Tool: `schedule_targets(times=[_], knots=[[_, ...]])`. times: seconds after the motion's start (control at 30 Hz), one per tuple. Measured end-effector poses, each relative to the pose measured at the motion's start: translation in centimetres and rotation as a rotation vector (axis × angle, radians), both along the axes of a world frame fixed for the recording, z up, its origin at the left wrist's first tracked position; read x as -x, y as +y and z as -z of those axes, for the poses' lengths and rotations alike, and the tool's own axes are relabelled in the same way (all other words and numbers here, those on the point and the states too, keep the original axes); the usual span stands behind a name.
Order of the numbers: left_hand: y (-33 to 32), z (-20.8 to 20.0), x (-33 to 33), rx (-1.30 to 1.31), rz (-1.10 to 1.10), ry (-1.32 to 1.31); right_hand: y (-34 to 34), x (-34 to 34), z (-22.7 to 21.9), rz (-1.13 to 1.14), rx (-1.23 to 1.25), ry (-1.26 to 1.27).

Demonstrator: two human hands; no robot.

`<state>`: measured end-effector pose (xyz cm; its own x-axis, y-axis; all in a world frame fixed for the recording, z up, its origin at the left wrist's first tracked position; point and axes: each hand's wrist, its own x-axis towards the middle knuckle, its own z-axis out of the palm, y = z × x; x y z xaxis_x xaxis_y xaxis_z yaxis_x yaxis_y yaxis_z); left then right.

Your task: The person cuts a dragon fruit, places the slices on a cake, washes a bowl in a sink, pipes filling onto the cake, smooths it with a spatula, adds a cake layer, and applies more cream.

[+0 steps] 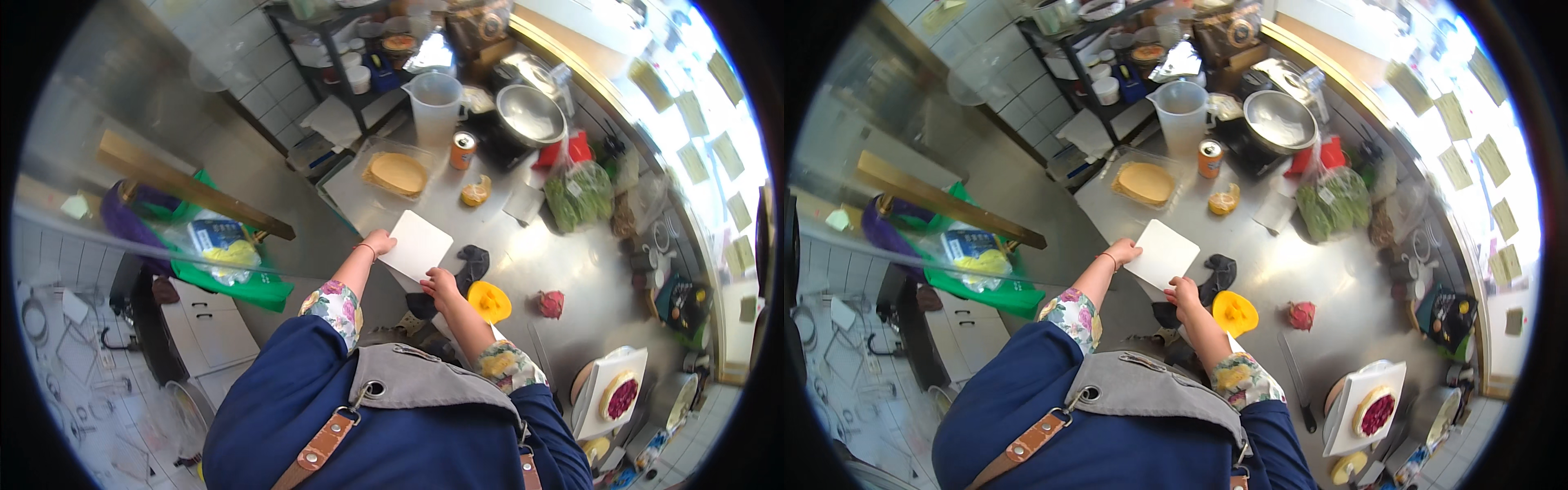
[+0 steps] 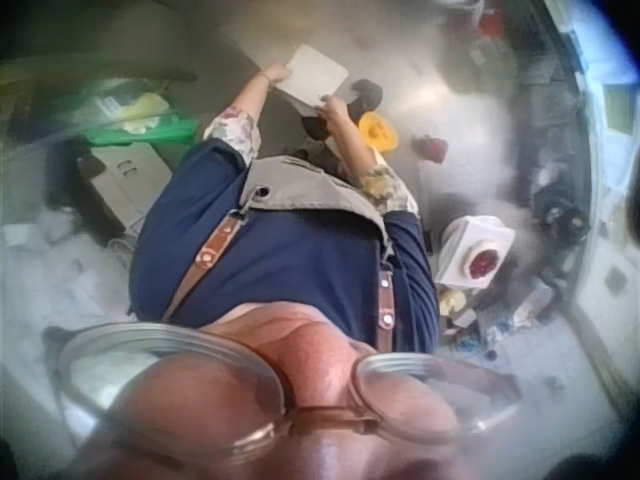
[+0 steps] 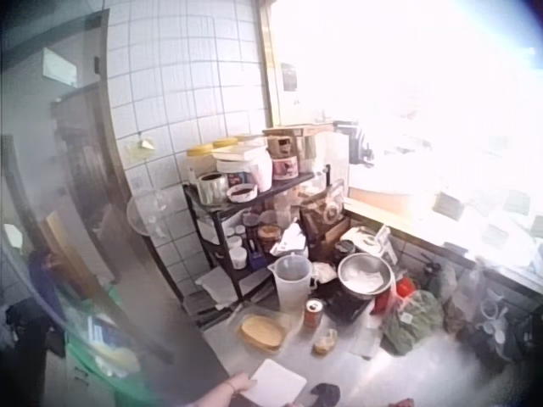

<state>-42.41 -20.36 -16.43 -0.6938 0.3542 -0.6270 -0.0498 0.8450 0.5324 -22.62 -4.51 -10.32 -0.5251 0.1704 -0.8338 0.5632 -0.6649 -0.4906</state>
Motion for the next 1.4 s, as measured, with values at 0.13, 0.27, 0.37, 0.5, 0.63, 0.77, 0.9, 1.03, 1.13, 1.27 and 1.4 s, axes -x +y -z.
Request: schedule_targets(times=[0.13,0.27,0.37,0.5,0.63,0.77,0.9,1.03,1.13,1.27,1.4], knots=[[-0.7,-4.3,-0.4,-0.165,0.04,0.067,0.4,1.3,1.4,0.067,0.056,-0.047],[-2.2,-11.3,0.9,-0.249,0.173,0.046,-0.1,1.6,3.2,0.069,0.243,0.054],[-2.8,-19.3,3.5,-0.269,0.202,0.248,-1.4,3.4,-1.9,0.03,0.287,0.233],[-2.8,-29.6,12.1,-0.227,0.177,0.572,-1.0,8.1,-9.2,-0.032,0.227,0.387],[-0.4,-30.3,20.8,-0.278,0.128,0.934,-1.2,10.0,-9.0,-0.079,0.19,0.333],[1.8,-25.9,25.4,-0.349,0.178,1.018,-1.1,10.1,-8.2,0.06,0.2,0.281],[4.1,-20.2,27.6,-0.321,0.208,1.059,-1.0,8.1,-7.2,0.208,0.231,0.206],[7.2,-15.0,29.4,-0.268,0.335,1.025,-1.1,6.8,-7.1,0.246,0.165,0.127],[9.9,-10.5,30.7,-0.219,0.358,0.953,-1.5,6.9,-8.3,0.306,0.135,0.08],[12.8,-5.8,32.9,-0.014,0.382,0.885,-1.9,6.2,-8.5,0.389,0.11,0.063],[15.0,-2.3,35.2,0.015,0.354,0.746,-2.3,4.5,-7.7,0.483,0.114,0.063]])
